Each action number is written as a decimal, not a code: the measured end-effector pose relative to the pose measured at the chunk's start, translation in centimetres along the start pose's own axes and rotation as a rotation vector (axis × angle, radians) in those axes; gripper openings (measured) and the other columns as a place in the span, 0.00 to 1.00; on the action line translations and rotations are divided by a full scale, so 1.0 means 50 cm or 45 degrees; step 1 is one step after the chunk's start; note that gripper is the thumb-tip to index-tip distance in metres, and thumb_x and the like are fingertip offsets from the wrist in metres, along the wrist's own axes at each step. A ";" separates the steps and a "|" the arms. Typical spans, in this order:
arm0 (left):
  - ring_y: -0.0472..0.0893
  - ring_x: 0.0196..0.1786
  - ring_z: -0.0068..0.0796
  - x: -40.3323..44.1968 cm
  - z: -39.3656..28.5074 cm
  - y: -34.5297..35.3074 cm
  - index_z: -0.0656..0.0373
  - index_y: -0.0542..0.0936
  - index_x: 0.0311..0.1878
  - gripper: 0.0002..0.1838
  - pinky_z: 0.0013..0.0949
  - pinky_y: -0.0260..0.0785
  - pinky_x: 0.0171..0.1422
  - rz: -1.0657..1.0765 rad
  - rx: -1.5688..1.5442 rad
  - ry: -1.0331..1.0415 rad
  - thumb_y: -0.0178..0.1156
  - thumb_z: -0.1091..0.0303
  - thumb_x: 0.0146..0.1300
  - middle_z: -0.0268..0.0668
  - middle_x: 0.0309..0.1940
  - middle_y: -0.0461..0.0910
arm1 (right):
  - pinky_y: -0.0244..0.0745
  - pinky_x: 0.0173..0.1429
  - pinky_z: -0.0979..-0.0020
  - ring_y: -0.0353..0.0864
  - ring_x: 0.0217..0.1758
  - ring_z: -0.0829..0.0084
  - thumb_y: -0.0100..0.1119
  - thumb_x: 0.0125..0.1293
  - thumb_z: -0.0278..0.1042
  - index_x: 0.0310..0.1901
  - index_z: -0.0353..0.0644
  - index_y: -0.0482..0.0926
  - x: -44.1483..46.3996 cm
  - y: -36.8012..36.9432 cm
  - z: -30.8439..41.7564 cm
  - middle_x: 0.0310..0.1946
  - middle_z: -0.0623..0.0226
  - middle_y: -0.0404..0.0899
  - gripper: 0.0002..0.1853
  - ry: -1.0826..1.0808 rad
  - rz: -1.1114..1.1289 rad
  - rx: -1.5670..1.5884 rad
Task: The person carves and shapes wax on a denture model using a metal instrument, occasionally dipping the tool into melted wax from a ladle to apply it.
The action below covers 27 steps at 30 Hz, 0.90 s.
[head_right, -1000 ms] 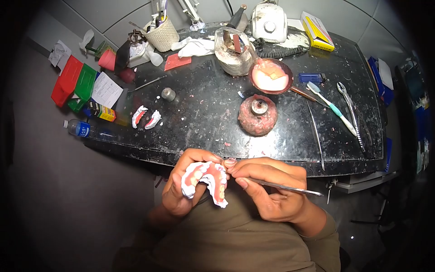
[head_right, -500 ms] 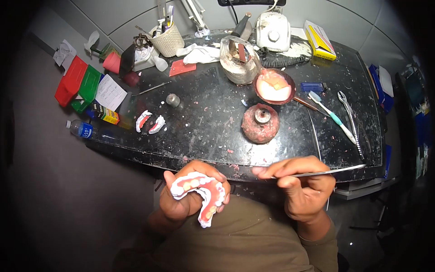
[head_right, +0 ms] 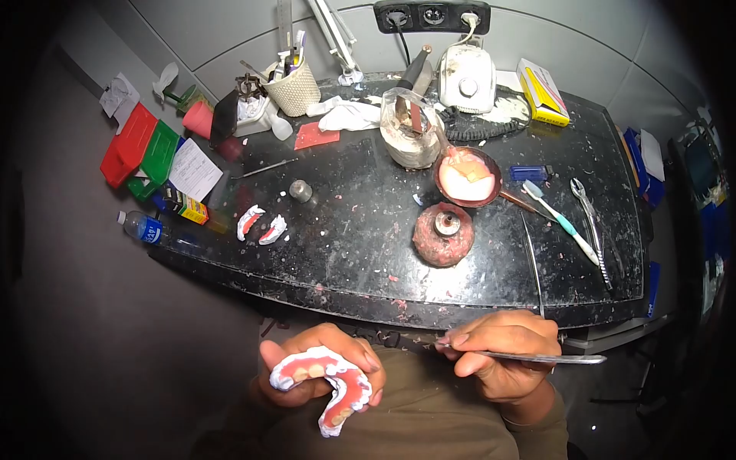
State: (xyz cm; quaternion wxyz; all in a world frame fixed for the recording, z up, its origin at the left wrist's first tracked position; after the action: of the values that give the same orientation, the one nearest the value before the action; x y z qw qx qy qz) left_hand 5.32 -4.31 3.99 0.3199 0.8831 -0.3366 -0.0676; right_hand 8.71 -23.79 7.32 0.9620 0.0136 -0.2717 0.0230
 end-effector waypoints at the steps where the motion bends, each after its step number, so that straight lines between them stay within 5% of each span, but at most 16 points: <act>1: 0.83 0.47 0.47 0.001 0.001 -0.002 0.67 0.72 0.65 0.55 0.45 0.77 0.48 -0.012 -0.004 -0.002 0.34 0.16 0.65 0.58 0.47 0.78 | 0.81 0.29 0.73 0.88 0.22 0.70 0.75 0.65 0.46 0.34 0.37 0.84 0.003 0.003 0.003 0.21 0.63 0.86 0.18 -0.041 0.034 -0.058; 6: 0.84 0.42 0.44 0.020 0.009 -0.031 0.70 0.71 0.64 0.56 0.40 0.78 0.42 -0.110 -0.037 -0.007 0.35 0.17 0.67 0.60 0.44 0.79 | 0.84 0.33 0.71 0.91 0.28 0.65 0.75 0.65 0.46 0.32 0.37 0.86 0.006 0.002 0.005 0.27 0.58 0.89 0.18 0.027 0.140 -0.190; 9: 0.84 0.36 0.40 0.032 0.032 -0.059 0.70 0.67 0.67 0.53 0.36 0.79 0.36 -0.199 -0.108 -0.012 0.32 0.21 0.72 0.61 0.43 0.81 | 0.88 0.44 0.65 0.93 0.39 0.58 0.72 0.68 0.46 0.34 0.37 0.84 0.017 0.038 0.043 0.37 0.51 0.90 0.18 -0.269 0.230 -0.316; 12: 0.85 0.35 0.42 0.047 0.057 -0.073 0.68 0.65 0.67 0.46 0.39 0.80 0.35 -0.228 -0.276 -0.035 0.29 0.28 0.77 0.60 0.44 0.81 | 0.78 0.68 0.47 0.89 0.57 0.46 0.65 0.73 0.48 0.38 0.39 0.81 0.004 0.052 0.018 0.45 0.46 0.89 0.18 -0.039 0.274 0.020; 16: 0.84 0.33 0.45 0.038 0.090 -0.085 0.62 0.68 0.61 0.37 0.39 0.78 0.33 -0.346 -0.644 -0.066 0.27 0.34 0.81 0.61 0.43 0.81 | 0.65 0.78 0.43 0.86 0.64 0.51 0.63 0.73 0.51 0.49 0.42 0.87 -0.014 0.103 0.000 0.49 0.53 0.90 0.19 -0.269 0.661 -0.289; 20: 0.82 0.32 0.44 0.049 0.074 -0.089 0.59 0.69 0.60 0.36 0.38 0.75 0.32 -0.261 -0.472 -0.033 0.27 0.35 0.82 0.64 0.42 0.80 | 0.64 0.78 0.41 0.92 0.50 0.56 0.51 0.78 0.58 0.46 0.31 0.82 0.002 -0.004 -0.077 0.37 0.49 0.90 0.30 0.100 -0.099 0.053; 23: 0.82 0.33 0.45 0.052 0.072 -0.096 0.60 0.70 0.60 0.36 0.38 0.75 0.32 -0.340 -0.458 0.006 0.27 0.35 0.82 0.64 0.42 0.80 | 0.77 0.70 0.46 0.91 0.51 0.53 0.52 0.78 0.58 0.44 0.30 0.84 0.007 -0.017 -0.047 0.41 0.44 0.89 0.31 -0.050 -0.193 -0.037; 27: 0.84 0.49 0.43 0.053 0.049 -0.102 0.63 0.67 0.64 0.36 0.39 0.79 0.50 -0.326 -0.078 0.165 0.33 0.35 0.81 0.62 0.52 0.79 | 0.83 0.64 0.51 0.91 0.49 0.55 0.55 0.77 0.58 0.43 0.32 0.86 0.017 -0.004 -0.027 0.41 0.47 0.88 0.30 -0.153 -0.187 -0.132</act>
State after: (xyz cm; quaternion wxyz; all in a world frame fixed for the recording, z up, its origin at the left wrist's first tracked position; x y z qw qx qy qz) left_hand 9.33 -4.37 -0.82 0.3563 0.9112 -0.1976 -0.0609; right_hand 10.18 -23.89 6.60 0.9426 -0.0149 -0.3278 -0.0625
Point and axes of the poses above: each hand's wrist, its own x-axis towards the middle knuckle, its own y-axis out of the palm, z = x × y, the point moved 9 cm from there along x, towards the middle knuckle
